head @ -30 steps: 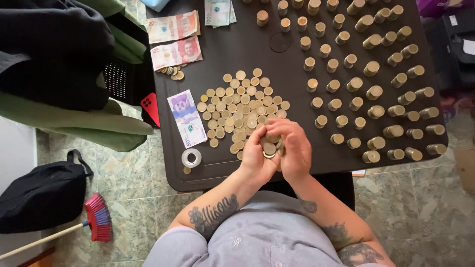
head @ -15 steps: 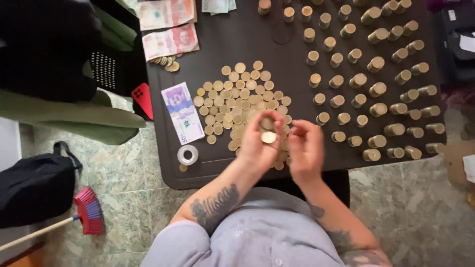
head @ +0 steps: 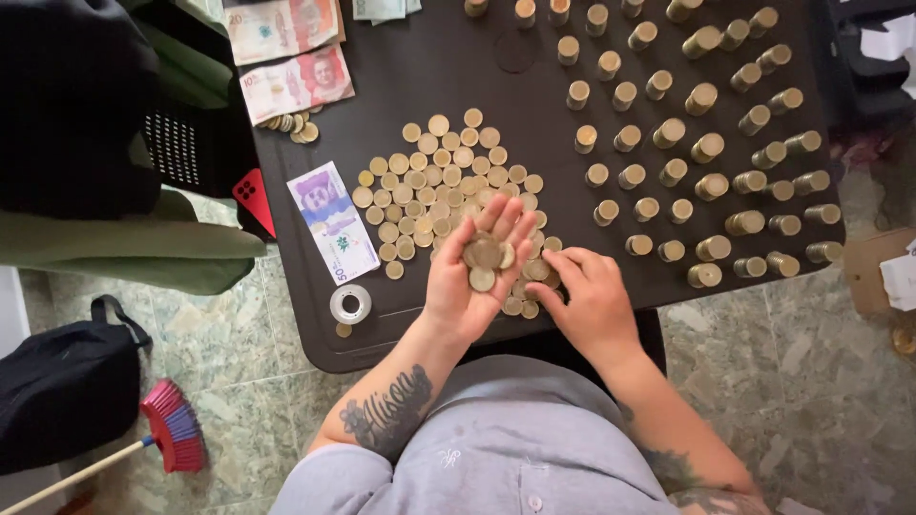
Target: Counting and stacking coins on a table.
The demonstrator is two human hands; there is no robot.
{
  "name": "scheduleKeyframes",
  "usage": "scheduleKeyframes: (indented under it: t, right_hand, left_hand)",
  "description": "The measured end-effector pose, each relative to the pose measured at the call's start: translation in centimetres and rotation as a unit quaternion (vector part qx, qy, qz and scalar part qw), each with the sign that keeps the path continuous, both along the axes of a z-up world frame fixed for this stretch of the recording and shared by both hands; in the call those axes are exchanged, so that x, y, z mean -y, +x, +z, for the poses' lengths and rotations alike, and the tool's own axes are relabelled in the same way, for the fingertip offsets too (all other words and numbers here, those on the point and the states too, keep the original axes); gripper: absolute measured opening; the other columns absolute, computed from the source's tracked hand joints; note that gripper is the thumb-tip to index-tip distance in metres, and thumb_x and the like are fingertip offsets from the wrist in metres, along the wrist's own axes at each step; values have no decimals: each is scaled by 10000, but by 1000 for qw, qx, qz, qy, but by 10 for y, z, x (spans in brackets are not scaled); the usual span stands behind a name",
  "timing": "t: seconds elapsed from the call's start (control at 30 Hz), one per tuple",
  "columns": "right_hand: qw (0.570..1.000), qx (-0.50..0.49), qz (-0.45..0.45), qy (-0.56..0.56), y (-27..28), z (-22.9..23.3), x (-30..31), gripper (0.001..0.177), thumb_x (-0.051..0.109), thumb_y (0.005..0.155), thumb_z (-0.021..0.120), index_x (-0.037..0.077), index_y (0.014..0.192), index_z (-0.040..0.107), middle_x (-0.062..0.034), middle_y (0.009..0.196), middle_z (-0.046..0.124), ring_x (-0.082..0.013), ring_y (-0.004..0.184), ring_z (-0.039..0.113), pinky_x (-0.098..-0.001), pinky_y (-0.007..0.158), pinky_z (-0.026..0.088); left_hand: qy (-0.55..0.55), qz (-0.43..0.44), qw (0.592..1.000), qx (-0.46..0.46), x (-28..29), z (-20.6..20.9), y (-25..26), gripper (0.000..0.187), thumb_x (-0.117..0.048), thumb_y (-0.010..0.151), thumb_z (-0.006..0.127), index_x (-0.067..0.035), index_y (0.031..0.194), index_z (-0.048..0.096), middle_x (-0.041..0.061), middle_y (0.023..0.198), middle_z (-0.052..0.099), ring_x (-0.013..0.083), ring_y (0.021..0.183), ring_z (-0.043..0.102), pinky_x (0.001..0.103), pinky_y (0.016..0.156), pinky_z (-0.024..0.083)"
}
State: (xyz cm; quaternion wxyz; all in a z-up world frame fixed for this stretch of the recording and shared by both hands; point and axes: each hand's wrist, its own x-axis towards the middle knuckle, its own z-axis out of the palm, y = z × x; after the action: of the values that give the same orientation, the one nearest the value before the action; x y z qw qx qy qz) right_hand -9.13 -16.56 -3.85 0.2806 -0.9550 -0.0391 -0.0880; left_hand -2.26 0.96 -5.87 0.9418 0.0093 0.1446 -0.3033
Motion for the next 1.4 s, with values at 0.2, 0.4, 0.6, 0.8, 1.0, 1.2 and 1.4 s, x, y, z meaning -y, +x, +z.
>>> scheduleKeyframes:
  t: [0.2, 0.4, 0.6, 0.8, 1.0, 1.2, 1.4]
  right_hand:
    - [999, 13, -32, -10, 3, -17, -5, 252, 207, 824, 834, 95, 1014, 712, -84, 1079, 662, -305, 1021, 634, -415, 918, 517]
    - [898, -173, -156, 373, 8, -19, 12, 180, 184, 954, 729, 44, 1053, 676, -67, 922, 731, -135, 820, 698, -259, 757, 569]
    - [623, -264, -123, 726, 28, -2, 22, 222, 210, 981, 580, 37, 1090, 667, -64, 951, 693, -137, 838, 687, -278, 757, 589]
    - [526, -171, 40, 832, 14, -53, 51, 228, 108, 1120, 711, 5, 923, 657, 8, 780, 557, -96, 654, 538, -241, 527, 410]
    - [975, -131, -8, 181, 29, 31, -9, 352, 253, 811, 844, 183, 1149, 777, 52, 723, 615, -64, 571, 559, -246, 557, 494]
    - [917, -154, -26, 368, 23, 6, 8, 143, 200, 984, 679, 57, 998, 680, 53, 853, 771, -31, 749, 711, -220, 666, 560]
    - [699, -297, -3, 650, 29, -15, 27, 198, 147, 879, 755, 64, 1029, 658, 2, 777, 667, -71, 746, 688, -173, 486, 373]
  left_hand:
    - [0, -17, 1000, -8, 0, 1, -11, 391, -273, 1118, 400, -94, 1439, 532, 95, 1482, 565, 291, 1431, 482, 416, 1157, 452]
    - [69, -40, 996, -30, 2, -36, -16, 386, -276, 1139, 407, 0, 1368, 551, 145, 1386, 585, 327, 1346, 547, 436, 1143, 477]
    - [77, -79, 994, -3, -5, -6, -14, 469, -253, 1091, 338, 20, 1424, 524, 206, 1478, 548, 330, 1379, 532, 407, 1139, 472]
    - [97, -145, 985, 9, -18, 21, -14, 517, -299, 1092, 301, 0, 1467, 496, 166, 1510, 539, 298, 1367, 551, 412, 1127, 464]
    - [129, -175, 973, 76, -19, 0, -18, 558, -338, 1123, 258, 27, 1481, 481, 166, 1445, 580, 270, 1302, 599, 435, 1141, 486]
    - [83, -168, 976, 114, -24, -9, -18, 579, -344, 1170, 256, 48, 1531, 482, 190, 1425, 586, 320, 1266, 603, 423, 1078, 519]
    - [161, -183, 970, 20, -18, 20, -11, 582, -342, 1093, 261, 60, 1437, 503, 173, 1353, 666, 286, 1222, 669, 371, 1010, 567]
